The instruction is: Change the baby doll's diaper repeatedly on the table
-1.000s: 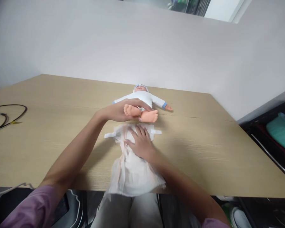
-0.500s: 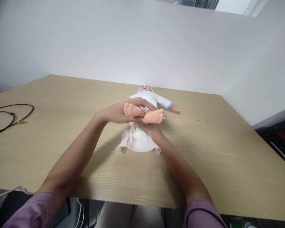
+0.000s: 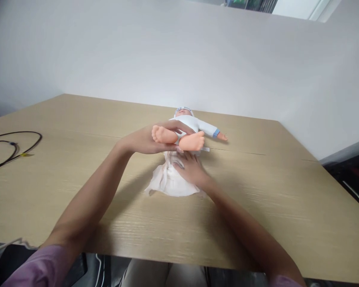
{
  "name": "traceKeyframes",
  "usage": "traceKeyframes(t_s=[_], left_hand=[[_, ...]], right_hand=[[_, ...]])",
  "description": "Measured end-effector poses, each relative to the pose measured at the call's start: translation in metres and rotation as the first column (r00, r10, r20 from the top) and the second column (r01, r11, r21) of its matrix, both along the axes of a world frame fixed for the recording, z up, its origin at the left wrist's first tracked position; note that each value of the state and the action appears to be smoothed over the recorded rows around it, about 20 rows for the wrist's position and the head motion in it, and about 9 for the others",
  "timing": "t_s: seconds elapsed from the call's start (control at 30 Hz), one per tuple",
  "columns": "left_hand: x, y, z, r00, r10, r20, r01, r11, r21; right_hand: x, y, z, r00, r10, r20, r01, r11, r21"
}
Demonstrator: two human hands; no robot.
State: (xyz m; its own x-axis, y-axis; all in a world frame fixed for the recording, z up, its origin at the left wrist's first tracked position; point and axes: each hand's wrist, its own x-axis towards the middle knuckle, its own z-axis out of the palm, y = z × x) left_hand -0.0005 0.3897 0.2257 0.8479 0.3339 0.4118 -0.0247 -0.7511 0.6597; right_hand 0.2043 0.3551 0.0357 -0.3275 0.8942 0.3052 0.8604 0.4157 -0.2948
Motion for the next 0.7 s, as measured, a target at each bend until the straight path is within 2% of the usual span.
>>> traceKeyframes(t_s=[0.13, 0.27, 0.4, 0.53, 0.7], left_hand=[[-0.001, 0.0, -0.001, 1.0, 0.025, -0.005, -0.025, 1.0, 0.001], [-0.002, -0.004, -0.006, 0.999, 0.041, -0.011, -0.041, 0.999, -0.002], [-0.004, -0.007, -0.016, 0.997, 0.079, -0.007, -0.079, 0.997, 0.022], [-0.006, -0.012, -0.028, 0.995, 0.103, -0.013, -0.103, 0.994, 0.025], [-0.002, -0.026, -0.049, 1.0, -0.008, 0.016, 0.007, 0.999, 0.039]], right_hand=[[-0.006, -0.014, -0.003, 0.997, -0.072, -0.032, 0.075, 0.994, 0.074], [0.0, -0.016, 0.005, 0.99, 0.008, -0.141, 0.017, 0.985, 0.172], [0.024, -0.035, 0.013, 0.962, 0.027, -0.272, 0.032, 0.977, 0.21], [0.048, -0.065, 0.016, 0.935, 0.04, -0.353, 0.099, 0.926, 0.366], [0.055, -0.085, 0.015, 0.932, 0.131, -0.338, 0.059, 0.866, 0.497]])
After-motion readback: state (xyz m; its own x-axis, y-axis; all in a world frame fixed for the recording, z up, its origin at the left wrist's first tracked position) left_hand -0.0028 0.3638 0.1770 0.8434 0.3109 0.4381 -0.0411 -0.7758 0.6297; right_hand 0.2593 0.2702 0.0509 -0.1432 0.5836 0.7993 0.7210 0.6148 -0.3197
